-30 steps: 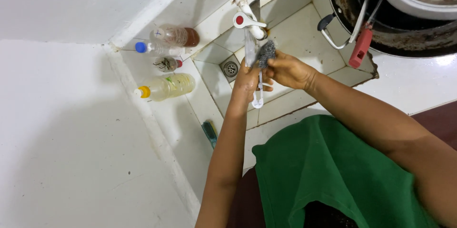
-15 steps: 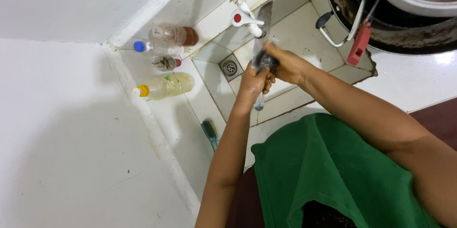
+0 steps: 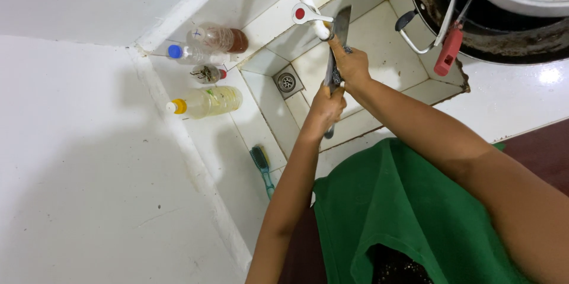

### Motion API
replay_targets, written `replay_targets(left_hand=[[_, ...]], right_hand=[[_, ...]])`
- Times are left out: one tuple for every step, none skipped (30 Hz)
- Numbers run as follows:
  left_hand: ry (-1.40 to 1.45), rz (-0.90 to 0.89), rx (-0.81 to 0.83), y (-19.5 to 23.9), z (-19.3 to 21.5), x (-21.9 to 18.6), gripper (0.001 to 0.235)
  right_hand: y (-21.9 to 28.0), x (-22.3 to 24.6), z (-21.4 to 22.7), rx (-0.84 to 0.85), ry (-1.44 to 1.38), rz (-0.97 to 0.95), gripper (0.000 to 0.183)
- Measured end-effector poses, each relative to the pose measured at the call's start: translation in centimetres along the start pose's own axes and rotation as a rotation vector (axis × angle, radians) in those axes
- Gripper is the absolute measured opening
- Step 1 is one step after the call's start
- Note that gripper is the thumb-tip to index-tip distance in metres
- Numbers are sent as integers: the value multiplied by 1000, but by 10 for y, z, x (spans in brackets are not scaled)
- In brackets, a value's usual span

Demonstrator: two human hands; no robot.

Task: Washing a knife, a glass, and other small kitchen utensils in a sink using a scrubber and soap.

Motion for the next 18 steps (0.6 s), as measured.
replay_targets(left_hand=[[3,-3,0,5,3,1,28],[-28,10,-3,13,7,3,24],[-59,23,-7,21,13,6,21],[-57,27,-11,30,14,11,21],[-111,40,-28,40,16,16,23],[-167,48,-42,47,18,18,27],[-167,47,-46,55,20,17,27],[-95,45,-16,64,19,20,16],[-23,42,12,74,18,22,19],[-24,46,8,84,24,28,19],[-33,65,13,93,30,33,16],[-41,81,21,101,34,37,14],[-42,81,19,113,37,35,14],[-3,104,22,124,40,33,14],[37,128,26,134,43,32,15],[36,134,25,138,54,40,15],[84,146,49,141,64,48,21],[135,159,69,148,75,57,30]], right_hand=[[4,7,0,1,2,3,71],[10,11,-1,-5,1,-8,69],[17,14,-2,-10,0,-19,68],[19,15,-1,-6,3,-23,68],[20,15,0,-21,-41,-33,69],[19,19,1,-37,-89,-38,71],[11,15,-4,-34,-89,-38,71],[4,9,-5,-41,-60,-37,76],[-3,2,-6,-48,-32,-35,81],[-16,-13,-11,-45,-32,-40,81],[-29,-27,-16,-48,6,-37,76],[-45,-39,-19,-52,42,-29,70],[-42,-22,-19,-51,41,-30,70],[-41,-3,-17,-96,58,20,70],[-40,15,-14,-141,76,71,70],[-42,32,-10,-142,77,64,70],[-44,50,-4,-212,105,130,71],[-43,67,1,-278,136,194,73]])
Point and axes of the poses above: each hand's wrist, its own y-axis away from the middle knuckle, its own z-axis out of the back of the hand, x = y × z, the point moved 3 cm from there along -y, towards the middle knuckle, and after that the axes turned 2 degrees about z, right-handed, at the moved point
